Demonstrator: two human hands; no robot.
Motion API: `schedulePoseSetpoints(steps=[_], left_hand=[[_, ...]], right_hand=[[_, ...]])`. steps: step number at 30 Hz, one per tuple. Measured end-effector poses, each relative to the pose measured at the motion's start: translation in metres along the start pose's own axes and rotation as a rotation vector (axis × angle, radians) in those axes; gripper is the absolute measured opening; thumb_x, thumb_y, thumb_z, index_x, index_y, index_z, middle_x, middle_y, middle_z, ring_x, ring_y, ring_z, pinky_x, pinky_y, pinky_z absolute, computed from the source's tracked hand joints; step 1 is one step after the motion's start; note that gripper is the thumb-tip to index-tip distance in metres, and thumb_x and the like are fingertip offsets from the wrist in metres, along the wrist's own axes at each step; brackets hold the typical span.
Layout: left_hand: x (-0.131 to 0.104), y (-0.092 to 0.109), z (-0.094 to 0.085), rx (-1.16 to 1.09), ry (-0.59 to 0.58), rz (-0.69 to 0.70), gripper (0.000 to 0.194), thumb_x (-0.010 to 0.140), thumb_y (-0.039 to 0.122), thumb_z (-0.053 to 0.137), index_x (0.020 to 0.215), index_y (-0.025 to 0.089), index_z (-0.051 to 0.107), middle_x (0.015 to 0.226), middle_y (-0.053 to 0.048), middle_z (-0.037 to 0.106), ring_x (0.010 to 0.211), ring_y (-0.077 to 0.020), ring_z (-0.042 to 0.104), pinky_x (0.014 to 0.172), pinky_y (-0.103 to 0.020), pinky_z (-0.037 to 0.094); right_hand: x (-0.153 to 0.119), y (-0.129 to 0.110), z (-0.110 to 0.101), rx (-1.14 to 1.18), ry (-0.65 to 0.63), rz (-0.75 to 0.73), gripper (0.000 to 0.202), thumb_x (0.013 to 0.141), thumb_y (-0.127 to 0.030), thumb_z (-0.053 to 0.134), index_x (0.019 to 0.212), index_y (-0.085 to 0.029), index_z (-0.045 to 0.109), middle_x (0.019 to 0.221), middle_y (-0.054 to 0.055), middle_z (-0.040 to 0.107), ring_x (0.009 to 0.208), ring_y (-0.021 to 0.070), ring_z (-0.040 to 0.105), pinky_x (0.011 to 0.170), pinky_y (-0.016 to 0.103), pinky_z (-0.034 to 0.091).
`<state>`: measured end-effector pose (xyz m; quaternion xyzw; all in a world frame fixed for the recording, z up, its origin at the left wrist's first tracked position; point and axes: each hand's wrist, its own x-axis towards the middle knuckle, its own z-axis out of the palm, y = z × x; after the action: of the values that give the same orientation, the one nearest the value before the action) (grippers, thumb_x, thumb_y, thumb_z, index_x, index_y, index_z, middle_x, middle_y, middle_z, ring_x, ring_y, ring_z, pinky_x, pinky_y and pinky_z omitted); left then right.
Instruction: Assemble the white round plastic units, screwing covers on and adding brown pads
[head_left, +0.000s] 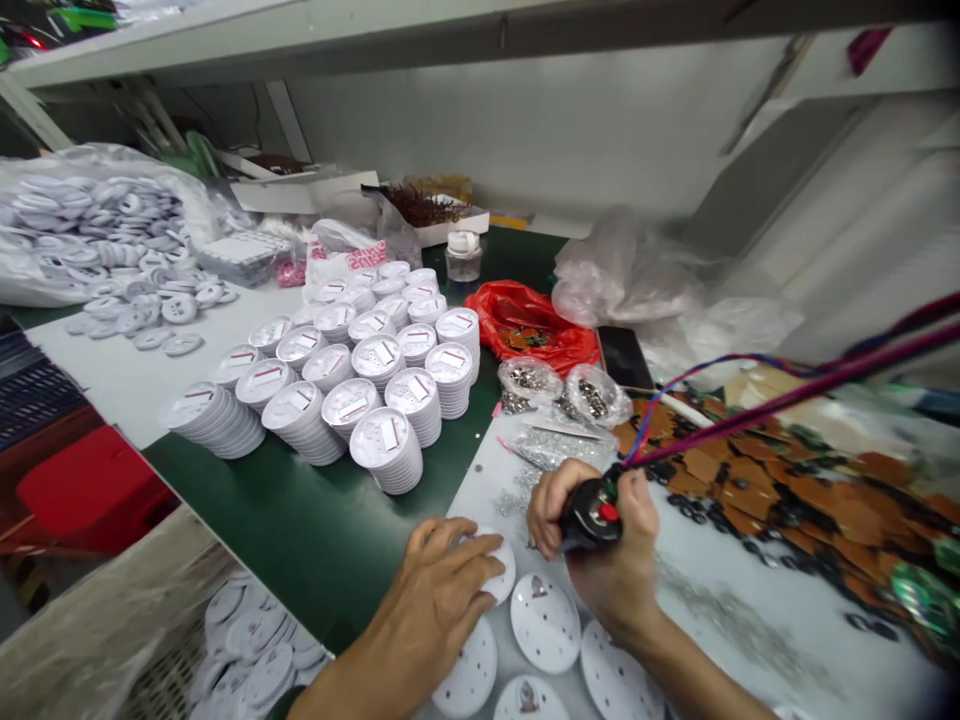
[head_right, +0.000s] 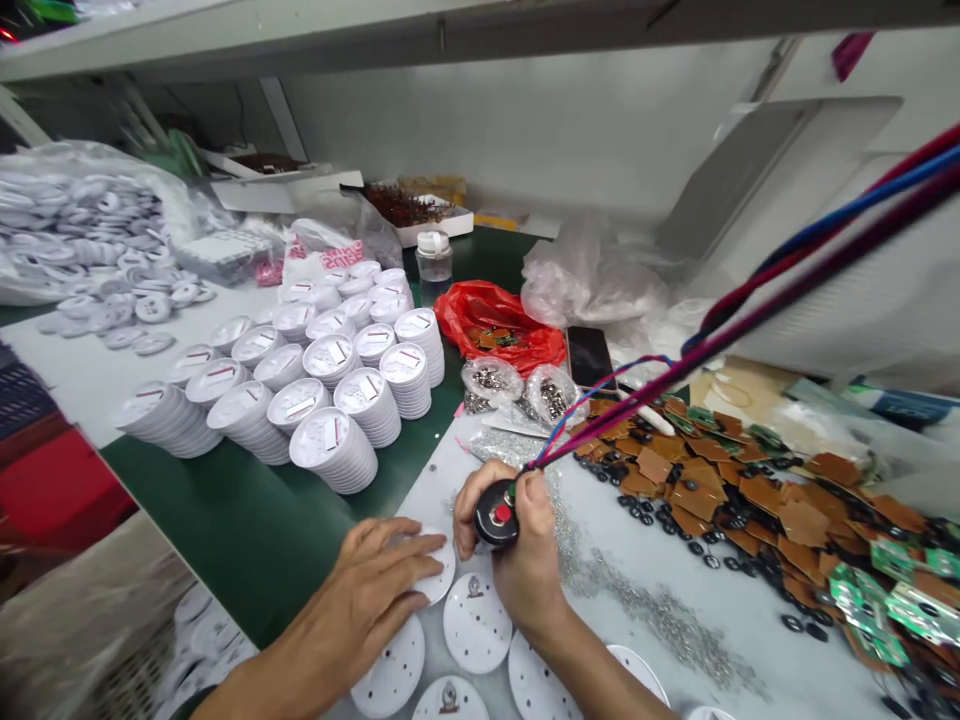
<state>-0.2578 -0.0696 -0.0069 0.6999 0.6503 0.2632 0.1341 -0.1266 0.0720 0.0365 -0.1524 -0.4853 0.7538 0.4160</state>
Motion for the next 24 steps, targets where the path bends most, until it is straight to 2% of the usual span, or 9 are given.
schedulePoseSetpoints(steps=[4, 8, 13, 18, 24], left_hand=[[0.007, 0.003, -0.005, -0.076, 0.095, -0.009, 0.025, 0.098, 0.011, 0.057, 0.119, 0.024, 0.064, 0.128, -0.005, 0.066, 0.117, -0.0262, 0.054, 0.101, -0.045, 0.037], [0.026, 0.013, -0.006, -0.171, 0.073, -0.050, 0.028, 0.096, 0.013, 0.064, 0.120, 0.027, 0.065, 0.110, -0.001, 0.067, 0.103, -0.0224, 0.056, 0.091, -0.040, 0.040], [0.047, 0.018, 0.005, -0.181, 0.049, -0.036, 0.008, 0.091, 0.021, 0.074, 0.098, 0.022, 0.070, 0.094, 0.001, 0.068, 0.093, -0.0197, 0.058, 0.086, -0.037, 0.038], [0.046, 0.013, 0.011, -0.144, 0.082, 0.004, 0.011, 0.091, 0.025, 0.074, 0.087, 0.017, 0.066, 0.087, 0.001, 0.066, 0.086, -0.0181, 0.058, 0.085, -0.035, 0.037], [0.041, 0.014, 0.001, -0.307, 0.077, 0.044, 0.010, 0.097, 0.018, 0.065, 0.087, 0.016, 0.066, 0.086, 0.001, 0.067, 0.084, -0.0144, 0.061, 0.086, -0.031, 0.039]], right_hand=[[-0.001, -0.010, 0.001, 0.000, 0.009, -0.008, 0.061, 0.091, -0.070, 0.045, 0.065, -0.019, 0.067, 0.048, 0.000, 0.051, 0.042, 0.0127, 0.047, 0.045, 0.027, 0.038], [-0.001, -0.030, 0.007, 0.031, 0.004, -0.014, 0.064, 0.088, -0.076, 0.045, 0.063, -0.020, 0.066, 0.046, 0.000, 0.049, 0.041, 0.0133, 0.045, 0.043, 0.028, 0.038], [-0.001, -0.040, 0.013, 0.085, 0.023, -0.031, 0.064, 0.089, -0.074, 0.043, 0.062, -0.021, 0.065, 0.046, -0.001, 0.047, 0.040, 0.0127, 0.044, 0.042, 0.027, 0.039], [-0.002, -0.044, 0.013, 0.119, 0.026, -0.013, 0.063, 0.089, -0.073, 0.044, 0.061, -0.021, 0.065, 0.045, -0.002, 0.046, 0.038, 0.0121, 0.044, 0.042, 0.027, 0.038], [-0.002, -0.049, 0.017, 0.148, 0.035, -0.031, 0.063, 0.088, -0.074, 0.045, 0.061, -0.021, 0.064, 0.044, -0.003, 0.045, 0.037, 0.0112, 0.043, 0.042, 0.026, 0.038]])
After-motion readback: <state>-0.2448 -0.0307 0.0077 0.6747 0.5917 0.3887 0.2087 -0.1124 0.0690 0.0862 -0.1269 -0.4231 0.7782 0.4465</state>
